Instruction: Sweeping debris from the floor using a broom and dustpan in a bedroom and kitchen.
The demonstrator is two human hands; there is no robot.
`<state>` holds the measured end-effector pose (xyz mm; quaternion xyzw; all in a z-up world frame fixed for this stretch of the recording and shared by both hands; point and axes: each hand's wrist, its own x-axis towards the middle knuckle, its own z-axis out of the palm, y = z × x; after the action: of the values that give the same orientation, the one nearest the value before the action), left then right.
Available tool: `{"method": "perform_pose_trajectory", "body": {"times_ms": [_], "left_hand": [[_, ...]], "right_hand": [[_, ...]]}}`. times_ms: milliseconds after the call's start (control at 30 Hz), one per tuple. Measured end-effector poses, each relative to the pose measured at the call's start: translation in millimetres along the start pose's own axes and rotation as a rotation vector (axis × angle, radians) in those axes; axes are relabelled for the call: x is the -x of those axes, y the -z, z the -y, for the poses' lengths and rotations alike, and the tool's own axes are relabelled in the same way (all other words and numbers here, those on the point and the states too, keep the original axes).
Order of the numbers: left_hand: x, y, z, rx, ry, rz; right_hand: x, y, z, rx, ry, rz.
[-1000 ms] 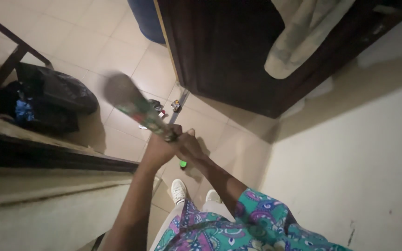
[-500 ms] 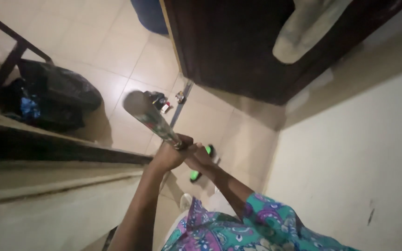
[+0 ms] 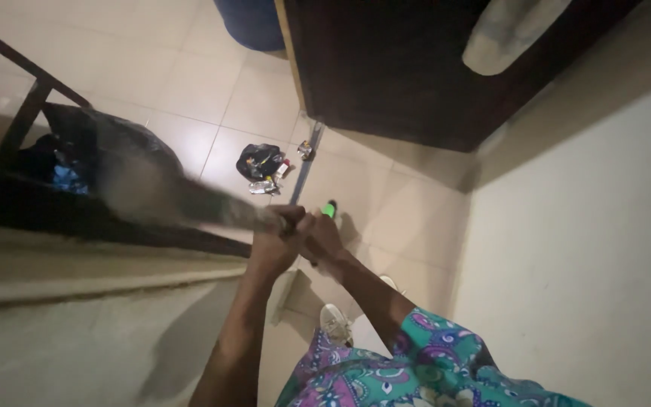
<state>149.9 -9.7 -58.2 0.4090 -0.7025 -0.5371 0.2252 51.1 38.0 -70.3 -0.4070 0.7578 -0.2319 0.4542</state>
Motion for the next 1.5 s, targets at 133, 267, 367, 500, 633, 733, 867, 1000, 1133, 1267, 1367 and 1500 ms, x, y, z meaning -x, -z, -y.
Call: {"method": "perform_pose_trajectory", "body": {"times_ms": [133, 267, 367, 500, 633, 733, 867, 1000, 1133, 1267, 1367, 1500], "left_hand": [[2.6, 14.7, -0.1, 0.037, 0.005, 0.054], [10.8, 13.9, 39.2, 0.01, -0.048, 0.154], [14.0, 1.3, 90.6, -0.115, -0.153, 0.189], [26.6, -12.0, 131.1, -0.138, -0.421, 0.199], [32.5, -14.0, 125.2, -0.034, -0.39, 0.126], [34.7, -0.8, 107.5, -0.151, -0.367, 0.094], [24.1, 13.5, 96.1, -0.174, -0.119, 0.185], [3.0, 38.5, 48.4, -0.038, 0.098, 0.131], [-9.2, 51.1, 16.9, 0.114, 0.043, 0.023], [-0.6, 52.1, -21.5, 0.089, -0.054, 0.003], [5.3, 52.5, -41.7, 0.108, -0.118, -0.022], [12.2, 66.2, -66.6, 0.046, -0.321, -0.065]], "right_hand": [[-45.2, -57.4, -72.1, 0.292, 0.392, -0.241], [-49.4, -105.1, -113.7, -0.528, 0.303, 0.009], [-63.2, -129.7, -136.8, -0.887, 0.299, 0.026], [-80.3, -148.5, -143.2, -0.413, 0.322, -0.133], [-81.7, -157.1, -163.3, -0.306, 0.356, -0.162], [-79.6, -156.4, -160.4, -0.2, 0.4, -0.178], [-106.4, -168.3, -168.2, -0.384, 0.383, -0.045], [-55.9, -103.0, -63.2, 0.214, 0.294, -0.226], [-79.4, -89.4, -51.1, 0.292, 0.294, -0.206], [-73.9, -64.8, -26.6, 0.118, 0.535, -0.289], [-78.4, -54.8, -18.8, -0.043, 0.73, -0.369], [-93.9, -44.2, -17.1, -0.431, 0.652, -0.226]]}}
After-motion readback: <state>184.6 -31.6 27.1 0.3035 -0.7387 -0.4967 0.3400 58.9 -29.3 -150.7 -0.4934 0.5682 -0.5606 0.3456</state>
